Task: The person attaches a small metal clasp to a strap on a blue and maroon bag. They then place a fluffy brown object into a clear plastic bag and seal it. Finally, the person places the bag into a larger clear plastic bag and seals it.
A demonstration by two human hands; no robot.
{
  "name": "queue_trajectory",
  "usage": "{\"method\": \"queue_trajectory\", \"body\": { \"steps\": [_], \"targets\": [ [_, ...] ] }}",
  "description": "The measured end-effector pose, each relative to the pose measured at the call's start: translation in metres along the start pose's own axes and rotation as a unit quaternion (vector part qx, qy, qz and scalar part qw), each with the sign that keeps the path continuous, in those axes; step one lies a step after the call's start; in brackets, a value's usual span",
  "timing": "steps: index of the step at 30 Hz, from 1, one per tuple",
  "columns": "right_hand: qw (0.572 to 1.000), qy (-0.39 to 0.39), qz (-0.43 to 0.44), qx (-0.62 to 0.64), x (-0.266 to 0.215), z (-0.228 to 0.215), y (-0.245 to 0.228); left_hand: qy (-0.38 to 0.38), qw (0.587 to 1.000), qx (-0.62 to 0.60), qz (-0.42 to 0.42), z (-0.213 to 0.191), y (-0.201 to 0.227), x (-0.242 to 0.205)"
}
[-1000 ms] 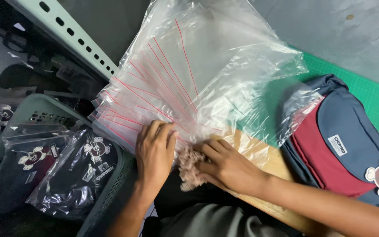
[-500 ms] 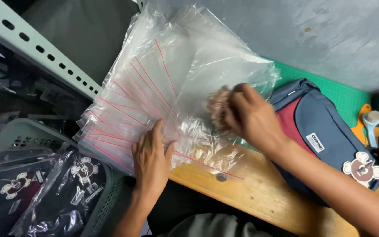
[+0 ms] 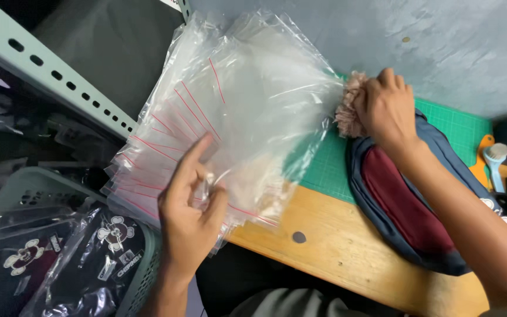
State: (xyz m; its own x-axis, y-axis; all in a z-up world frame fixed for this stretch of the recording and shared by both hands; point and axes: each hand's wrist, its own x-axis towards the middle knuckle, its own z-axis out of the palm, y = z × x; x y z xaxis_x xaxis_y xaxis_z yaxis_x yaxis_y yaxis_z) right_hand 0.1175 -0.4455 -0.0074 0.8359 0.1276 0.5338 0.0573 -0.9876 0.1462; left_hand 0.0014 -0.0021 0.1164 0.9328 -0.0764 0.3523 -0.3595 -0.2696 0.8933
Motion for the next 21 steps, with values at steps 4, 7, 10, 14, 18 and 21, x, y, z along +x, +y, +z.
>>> {"method": "queue_trajectory", "body": {
  "steps": [4, 7, 10, 14, 18, 21],
  "targets": [
    [0.942, -0.064, 0.154, 0.29, -0.006, -0.046, 0.022, 0.07, 0.947, 0.149, 0.274, 0.012, 0.075, 0.035],
    [0.737, -0.047, 0.335, 0.585, -0.012, -0.083, 0.022, -0.123, 0.89, 0.127, 0.419, 0.033, 0.088, 0.043],
    [0.678, -0.051, 0.389, 0.621, -0.018, -0.114, 0.023, -0.231, 0.845, 0.138, 0.462, 0.079, 0.037, 0.029],
    [0.52, -0.078, 0.493, 0.694, -0.021, -0.143, 0.011, -0.321, 0.818, 0.219, 0.425, 0.109, -0.049, -0.014],
    [0.535, -0.114, 0.41, 0.729, -0.018, -0.164, -0.034, -0.267, 0.886, 0.147, 0.35, 0.088, -0.058, -0.041],
    [0.781, -0.095, 0.203, 0.583, -0.019, -0.193, -0.116, -0.208, 0.898, 0.267, 0.28, 0.074, -0.073, -0.051]
  ]
}}
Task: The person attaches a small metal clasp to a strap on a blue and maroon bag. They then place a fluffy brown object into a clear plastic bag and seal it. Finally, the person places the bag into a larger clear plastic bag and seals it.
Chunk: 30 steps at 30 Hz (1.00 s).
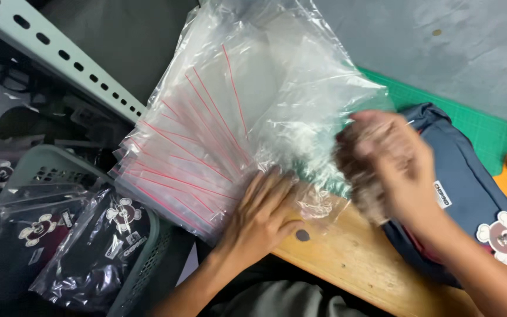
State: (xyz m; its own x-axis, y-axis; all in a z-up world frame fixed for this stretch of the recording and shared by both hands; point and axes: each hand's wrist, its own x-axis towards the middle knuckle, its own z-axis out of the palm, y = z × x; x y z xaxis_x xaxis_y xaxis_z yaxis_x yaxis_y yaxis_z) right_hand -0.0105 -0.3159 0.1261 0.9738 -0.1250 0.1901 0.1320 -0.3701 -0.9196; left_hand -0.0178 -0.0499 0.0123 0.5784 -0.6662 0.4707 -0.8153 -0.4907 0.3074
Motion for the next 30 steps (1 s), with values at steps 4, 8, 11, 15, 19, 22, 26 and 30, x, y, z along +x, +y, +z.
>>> {"method": "queue_trajectory", "body": {
  "steps": [4, 8, 11, 15, 19, 22, 26, 30],
  "targets": [
    [0.899, -0.231, -0.352, -0.119, -0.001, 0.083, 0.026, 0.035, 0.997, 0.041, -0.056, 0.033, -0.012, -0.025],
    [0.819, -0.219, -0.355, -0.395, 0.011, 0.116, 0.078, -0.049, 0.988, 0.05, -0.14, 0.033, -0.008, -0.028],
    [0.824, -0.179, -0.311, -0.439, 0.04, 0.096, 0.101, -0.047, 0.985, 0.108, -0.13, 0.021, -0.004, -0.02],
    [0.76, -0.047, -0.212, -0.612, 0.098, 0.036, 0.163, -0.056, 0.979, 0.153, -0.123, 0.021, -0.005, -0.022],
    [0.801, 0.038, -0.168, -0.573, 0.12, 0.007, 0.15, -0.031, 0.989, 0.095, -0.112, 0.011, -0.007, -0.018],
    [0.911, 0.002, -0.252, -0.325, 0.084, 0.056, 0.08, -0.04, 0.975, 0.172, -0.136, 0.007, -0.005, -0.015],
    [0.893, -0.207, -0.338, -0.215, 0.08, 0.113, 0.097, -0.04, 0.98, 0.131, -0.144, 0.008, -0.013, -0.013],
    [0.851, -0.086, -0.35, -0.383, 0.121, 0.088, 0.131, -0.025, 0.983, 0.103, -0.148, 0.0, -0.018, -0.015]
  ]
}}
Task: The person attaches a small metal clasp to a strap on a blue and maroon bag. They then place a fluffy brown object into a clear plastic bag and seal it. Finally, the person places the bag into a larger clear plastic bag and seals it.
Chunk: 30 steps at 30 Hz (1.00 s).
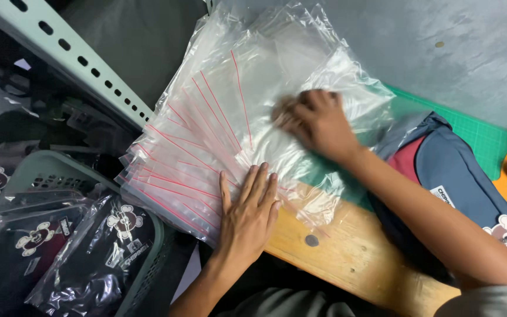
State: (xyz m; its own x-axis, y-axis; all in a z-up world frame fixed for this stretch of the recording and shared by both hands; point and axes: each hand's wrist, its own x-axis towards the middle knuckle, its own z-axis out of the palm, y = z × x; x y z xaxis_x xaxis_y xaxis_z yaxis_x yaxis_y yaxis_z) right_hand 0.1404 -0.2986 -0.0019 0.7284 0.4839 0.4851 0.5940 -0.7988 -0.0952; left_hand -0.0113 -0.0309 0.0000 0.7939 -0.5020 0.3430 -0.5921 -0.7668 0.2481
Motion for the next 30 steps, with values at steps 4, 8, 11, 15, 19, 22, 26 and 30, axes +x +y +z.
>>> {"method": "queue_trajectory", "body": {
  "steps": [4, 8, 11, 15, 19, 22, 26, 30],
  "targets": [
    [0.976, 0.034, 0.144, -0.158, -0.028, 0.011, 0.08, 0.018, 0.999, -0.043, -0.002, -0.003, -0.007, 0.012],
    [0.99, 0.033, 0.097, 0.093, -0.035, -0.001, -0.034, 0.048, 0.981, -0.161, -0.101, -0.014, -0.004, 0.024],
    [0.993, -0.008, -0.037, 0.109, -0.048, -0.005, -0.105, 0.07, 0.957, -0.239, -0.15, -0.017, -0.001, 0.027],
    [0.981, -0.094, -0.142, 0.096, -0.079, -0.044, -0.126, 0.04, 0.975, -0.18, -0.122, -0.02, -0.001, 0.028],
    [0.948, -0.202, -0.112, 0.218, -0.122, -0.074, -0.113, 0.018, 0.988, -0.127, -0.086, -0.008, 0.003, 0.015],
    [0.96, -0.145, -0.039, 0.234, -0.111, -0.09, -0.091, -0.011, 0.997, -0.031, -0.067, 0.001, 0.014, 0.016],
    [0.994, -0.023, 0.025, 0.104, -0.065, -0.09, -0.055, -0.025, 0.998, -0.035, 0.036, 0.018, 0.031, 0.024],
    [0.994, -0.089, 0.01, -0.064, -0.065, -0.022, -0.005, -0.047, 0.995, 0.067, 0.05, 0.031, 0.038, 0.018]
  ]
}}
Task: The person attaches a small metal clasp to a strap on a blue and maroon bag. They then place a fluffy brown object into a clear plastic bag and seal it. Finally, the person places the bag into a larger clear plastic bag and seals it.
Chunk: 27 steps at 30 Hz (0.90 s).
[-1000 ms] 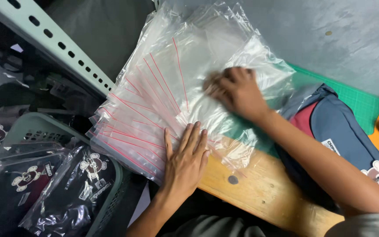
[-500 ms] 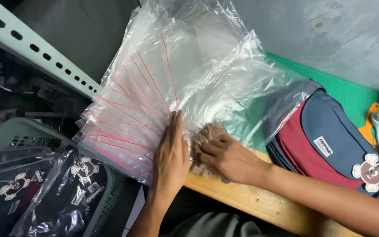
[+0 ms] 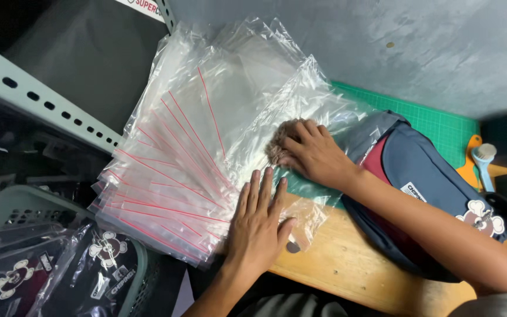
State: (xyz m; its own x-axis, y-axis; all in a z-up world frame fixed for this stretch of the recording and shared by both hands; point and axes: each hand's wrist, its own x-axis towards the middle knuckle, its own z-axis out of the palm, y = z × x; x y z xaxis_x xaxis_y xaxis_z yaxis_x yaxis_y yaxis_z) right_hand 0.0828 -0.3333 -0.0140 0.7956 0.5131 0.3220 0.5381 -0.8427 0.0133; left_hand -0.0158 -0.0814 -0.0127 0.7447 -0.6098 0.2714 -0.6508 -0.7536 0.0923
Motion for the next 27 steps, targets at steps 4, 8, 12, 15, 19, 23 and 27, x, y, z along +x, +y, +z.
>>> {"method": "queue_trajectory", "body": {
  "steps": [4, 8, 12, 15, 19, 23, 27],
  "targets": [
    [0.997, -0.04, 0.067, 0.004, 0.01, 0.009, 0.063, 0.006, 1.0, -0.012, -0.003, 0.004, 0.001, 0.0],
    [0.968, 0.003, 0.249, -0.036, -0.006, 0.014, 0.145, 0.017, 0.999, -0.042, -0.005, 0.001, 0.001, 0.0],
    [0.932, 0.111, 0.344, 0.002, -0.023, -0.012, 0.17, 0.013, 0.994, -0.112, 0.008, -0.006, 0.01, -0.01],
    [0.936, 0.204, 0.287, 0.022, -0.007, -0.051, 0.13, -0.002, 0.98, -0.192, 0.051, -0.014, 0.026, -0.016],
    [0.942, 0.249, 0.207, 0.091, 0.045, -0.073, 0.053, -0.003, 0.96, -0.26, 0.104, -0.013, 0.032, -0.008],
    [0.971, 0.175, 0.063, 0.152, 0.107, -0.04, -0.017, 0.033, 0.955, -0.264, 0.13, -0.014, 0.03, -0.002],
    [0.975, 0.003, 0.188, -0.117, 0.148, 0.047, -0.057, 0.05, 0.955, -0.265, 0.128, -0.009, 0.03, -0.005]
  ]
}}
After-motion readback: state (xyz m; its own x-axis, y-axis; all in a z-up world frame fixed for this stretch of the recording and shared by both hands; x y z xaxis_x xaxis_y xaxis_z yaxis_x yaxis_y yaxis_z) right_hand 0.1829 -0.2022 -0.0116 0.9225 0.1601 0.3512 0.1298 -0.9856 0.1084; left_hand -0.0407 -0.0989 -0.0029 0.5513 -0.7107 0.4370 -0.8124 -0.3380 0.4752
